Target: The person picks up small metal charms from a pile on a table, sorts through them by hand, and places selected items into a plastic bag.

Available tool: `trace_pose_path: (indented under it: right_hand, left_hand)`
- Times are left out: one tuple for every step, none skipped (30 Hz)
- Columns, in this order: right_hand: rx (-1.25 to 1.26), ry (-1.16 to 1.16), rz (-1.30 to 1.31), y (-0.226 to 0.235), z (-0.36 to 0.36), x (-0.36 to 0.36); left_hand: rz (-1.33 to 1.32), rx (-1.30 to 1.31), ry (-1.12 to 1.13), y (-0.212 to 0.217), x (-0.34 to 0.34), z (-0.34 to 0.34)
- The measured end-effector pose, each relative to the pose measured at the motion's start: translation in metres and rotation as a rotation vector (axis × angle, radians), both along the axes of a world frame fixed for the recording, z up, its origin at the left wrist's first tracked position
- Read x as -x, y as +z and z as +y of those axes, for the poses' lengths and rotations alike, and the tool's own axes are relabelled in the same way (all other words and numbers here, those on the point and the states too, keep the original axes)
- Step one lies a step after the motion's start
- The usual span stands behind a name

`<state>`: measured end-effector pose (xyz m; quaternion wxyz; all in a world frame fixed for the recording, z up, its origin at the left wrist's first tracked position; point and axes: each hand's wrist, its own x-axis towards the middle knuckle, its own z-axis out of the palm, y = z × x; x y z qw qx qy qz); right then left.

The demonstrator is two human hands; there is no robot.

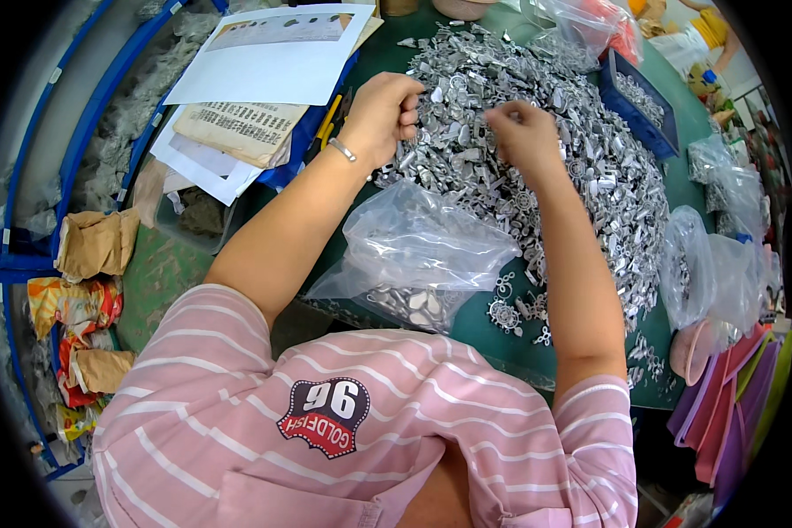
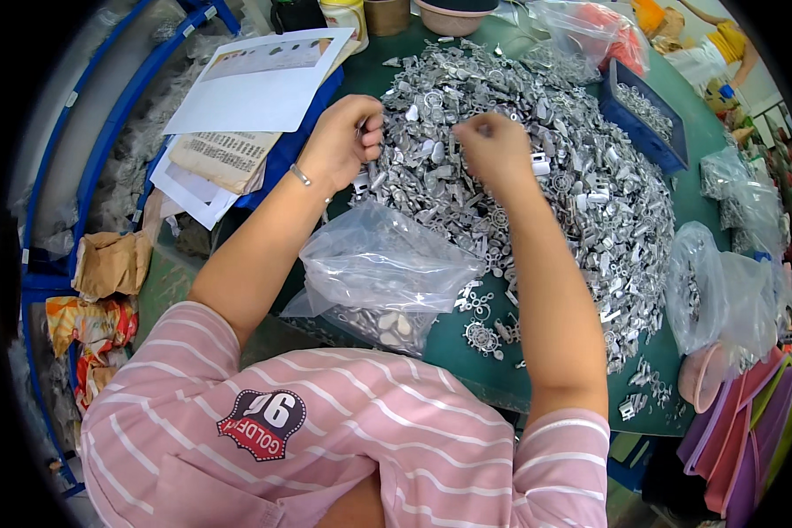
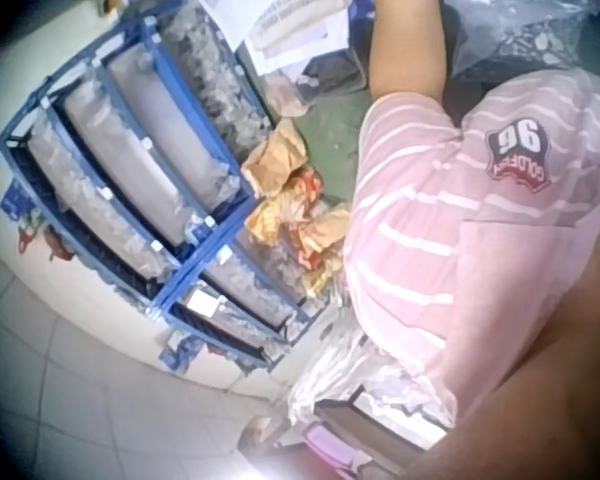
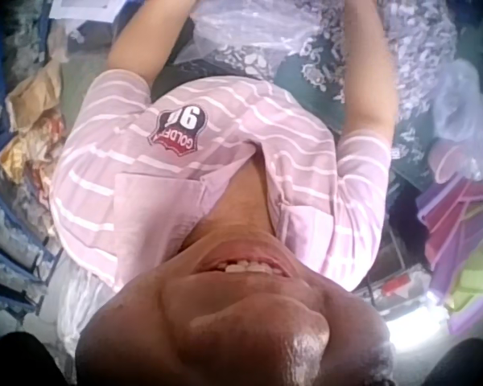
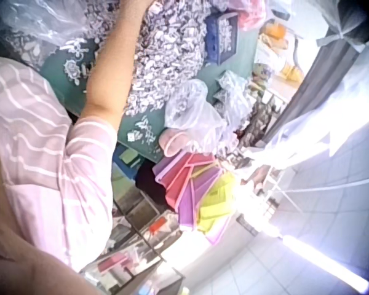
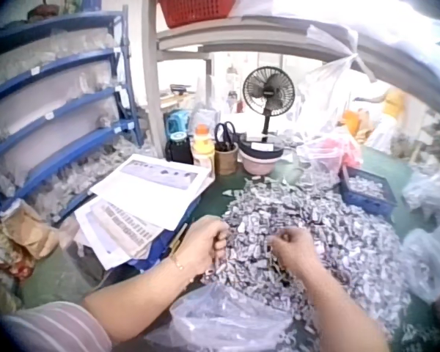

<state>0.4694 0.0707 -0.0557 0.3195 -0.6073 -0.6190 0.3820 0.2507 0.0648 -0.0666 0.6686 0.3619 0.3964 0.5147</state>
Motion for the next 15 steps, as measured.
trace_pose_path:
  right_hand:
    - [-0.096,0.041,-0.315,0.0,-0.002,0.012]
    - [-0.194,0.083,-0.63,0.001,-0.005,0.024]
    - [-0.146,0.066,-0.671,0.005,-0.006,0.034]
    - [-0.099,0.048,-0.714,0.011,-0.008,0.042]
    - [-0.052,0.029,-0.756,0.014,-0.008,0.045]
    - [-0.052,0.033,-0.744,0.013,-0.008,0.046]
    - [-0.053,0.034,-0.734,0.011,-0.007,0.045]
    - [-0.055,0.035,-0.724,0.008,-0.006,0.045]
    - [-0.075,0.057,-0.618,0.005,-0.007,0.041]
    - [-0.095,0.075,-0.515,0.0,-0.005,0.031]
    - [-0.112,0.105,-0.413,-0.004,-0.005,0.023]
    - [-0.054,0.082,-0.144,-0.006,-0.005,0.015]
    - [0.006,0.056,0.123,-0.008,-0.007,0.005]
    - [0.067,0.028,0.391,-0.009,-0.009,-0.005]
    - [0.083,-0.002,0.625,-0.012,-0.01,-0.014]
  left_hand:
    - [0.309,-0.093,0.063,0.001,-0.007,0.002]
    - [0.62,-0.188,0.125,0.002,-0.013,0.003]
    - [0.843,-0.386,0.111,-0.003,-0.014,0.004]
    - [1.061,-0.589,0.094,-0.005,-0.017,0.004]
    - [1.172,-0.596,0.055,-0.005,-0.022,0.004]
    - [1.284,-0.603,0.016,-0.005,-0.028,0.004]
    - [1.363,-0.587,0.001,-0.005,-0.035,0.005]
    - [1.442,-0.57,-0.015,-0.006,-0.041,0.007]
    - [1.521,-0.553,-0.031,-0.005,-0.044,0.008]
    - [1.544,-0.566,-0.043,-0.004,-0.047,0.009]
    - [1.569,-0.566,-0.052,-0.005,-0.048,0.007]
    - [1.594,-0.566,-0.06,-0.005,-0.048,0.006]
    - [1.606,-0.588,-0.069,-0.007,-0.048,0.005]
    - [1.603,-0.597,-0.065,-0.009,-0.048,0.005]
    - [1.6,-0.605,-0.061,-0.012,-0.049,0.004]
